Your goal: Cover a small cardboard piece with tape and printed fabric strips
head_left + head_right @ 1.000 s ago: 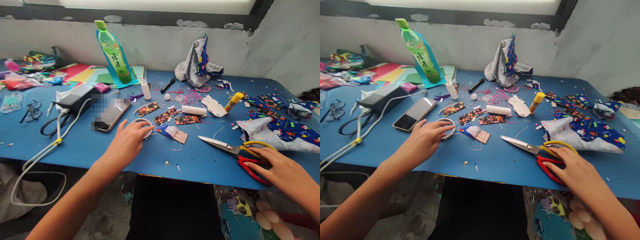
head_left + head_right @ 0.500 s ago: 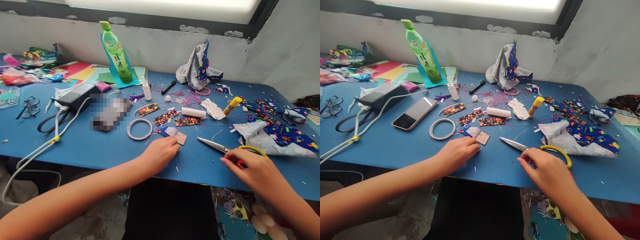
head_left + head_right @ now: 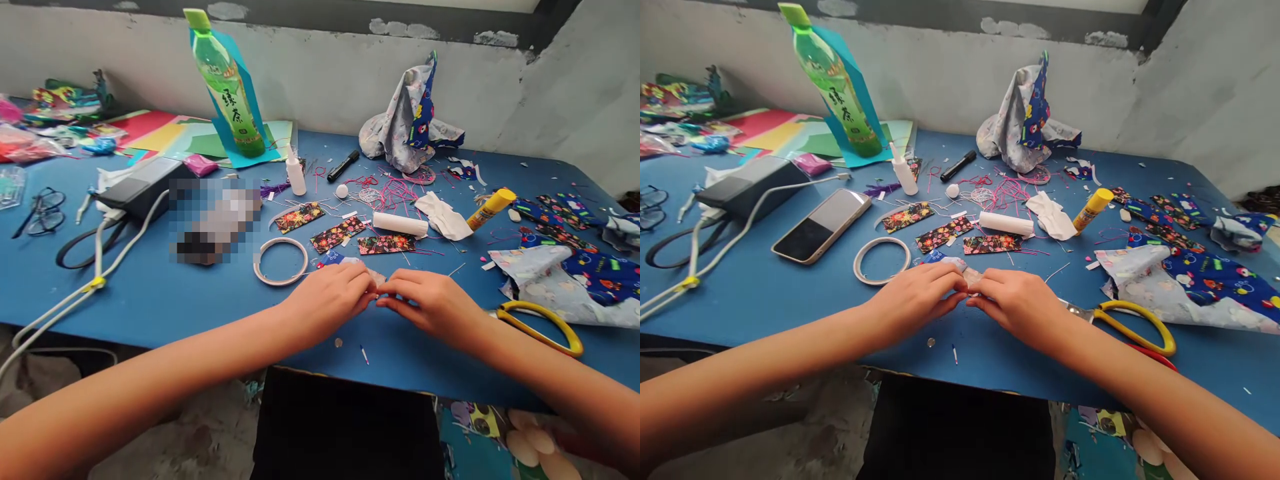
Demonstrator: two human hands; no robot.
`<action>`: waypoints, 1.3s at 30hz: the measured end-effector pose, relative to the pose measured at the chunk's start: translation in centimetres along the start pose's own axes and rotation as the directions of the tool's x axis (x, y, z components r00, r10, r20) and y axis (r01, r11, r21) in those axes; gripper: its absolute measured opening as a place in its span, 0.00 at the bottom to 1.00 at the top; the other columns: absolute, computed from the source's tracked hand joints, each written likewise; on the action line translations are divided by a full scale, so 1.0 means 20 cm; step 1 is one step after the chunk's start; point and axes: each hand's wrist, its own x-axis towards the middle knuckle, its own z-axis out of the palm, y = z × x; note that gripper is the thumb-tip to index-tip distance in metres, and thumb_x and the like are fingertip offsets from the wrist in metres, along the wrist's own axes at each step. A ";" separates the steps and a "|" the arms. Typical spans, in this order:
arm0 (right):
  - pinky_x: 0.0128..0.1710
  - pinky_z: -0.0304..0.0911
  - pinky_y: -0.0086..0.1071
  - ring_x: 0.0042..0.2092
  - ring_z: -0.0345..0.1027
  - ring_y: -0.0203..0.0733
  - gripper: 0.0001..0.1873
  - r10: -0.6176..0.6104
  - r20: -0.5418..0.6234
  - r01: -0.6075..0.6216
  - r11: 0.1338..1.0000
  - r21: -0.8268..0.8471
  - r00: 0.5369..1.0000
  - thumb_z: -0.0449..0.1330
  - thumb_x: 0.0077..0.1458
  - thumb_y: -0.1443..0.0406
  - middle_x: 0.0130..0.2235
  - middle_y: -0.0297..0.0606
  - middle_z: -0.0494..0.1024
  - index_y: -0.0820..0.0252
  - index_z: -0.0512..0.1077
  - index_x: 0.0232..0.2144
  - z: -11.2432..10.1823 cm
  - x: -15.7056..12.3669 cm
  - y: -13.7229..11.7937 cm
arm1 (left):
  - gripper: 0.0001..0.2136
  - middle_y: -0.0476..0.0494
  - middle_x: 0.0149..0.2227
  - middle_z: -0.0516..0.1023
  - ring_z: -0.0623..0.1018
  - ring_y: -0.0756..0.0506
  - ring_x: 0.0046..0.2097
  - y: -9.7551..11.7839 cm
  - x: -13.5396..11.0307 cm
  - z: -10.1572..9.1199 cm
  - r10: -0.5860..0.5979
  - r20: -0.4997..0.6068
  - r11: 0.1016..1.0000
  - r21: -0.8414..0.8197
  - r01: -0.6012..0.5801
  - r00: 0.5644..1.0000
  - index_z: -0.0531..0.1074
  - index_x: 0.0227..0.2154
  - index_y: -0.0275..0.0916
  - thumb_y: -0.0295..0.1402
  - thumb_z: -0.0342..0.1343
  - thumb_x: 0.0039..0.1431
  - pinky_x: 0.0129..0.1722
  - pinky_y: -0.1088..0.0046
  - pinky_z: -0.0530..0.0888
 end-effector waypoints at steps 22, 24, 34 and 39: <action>0.32 0.61 0.32 0.30 0.67 0.40 0.12 0.037 0.112 -0.030 0.998 -0.057 0.993 0.48 0.62 0.68 0.28 0.38 0.74 0.61 0.70 0.31 0.06 0.02 0.10 | 0.12 0.42 0.37 0.80 0.77 0.44 0.39 -0.15 0.04 0.04 0.092 0.045 0.994 -0.063 -0.089 0.995 0.75 0.37 0.36 0.29 0.46 0.67 0.38 0.68 0.68; 0.31 0.59 0.32 0.29 0.66 0.40 0.13 0.001 0.093 0.008 0.995 -0.095 0.996 0.48 0.61 0.68 0.28 0.38 0.73 0.62 0.71 0.30 0.08 0.02 0.10 | 0.11 0.43 0.37 0.80 0.76 0.44 0.39 -0.14 0.03 0.05 0.112 0.044 0.993 -0.035 -0.111 0.993 0.75 0.37 0.36 0.28 0.46 0.67 0.38 0.68 0.68; 0.31 0.55 0.34 0.28 0.63 0.40 0.14 -0.018 0.067 0.027 0.989 -0.146 0.998 0.48 0.62 0.68 0.26 0.37 0.72 0.61 0.70 0.27 0.09 0.03 0.10 | 0.16 0.39 0.35 0.77 0.74 0.43 0.37 -0.12 0.05 0.03 0.132 0.059 0.991 0.015 -0.133 0.989 0.74 0.36 0.31 0.25 0.40 0.68 0.37 0.67 0.69; 0.31 0.54 0.35 0.28 0.62 0.41 0.13 0.005 0.087 0.010 0.987 -0.163 0.996 0.48 0.61 0.68 0.26 0.37 0.71 0.61 0.69 0.27 0.11 0.04 0.10 | 0.18 0.39 0.33 0.77 0.74 0.44 0.34 -0.09 0.05 0.01 0.112 0.038 0.983 0.143 -0.116 0.993 0.74 0.37 0.30 0.23 0.37 0.68 0.33 0.68 0.69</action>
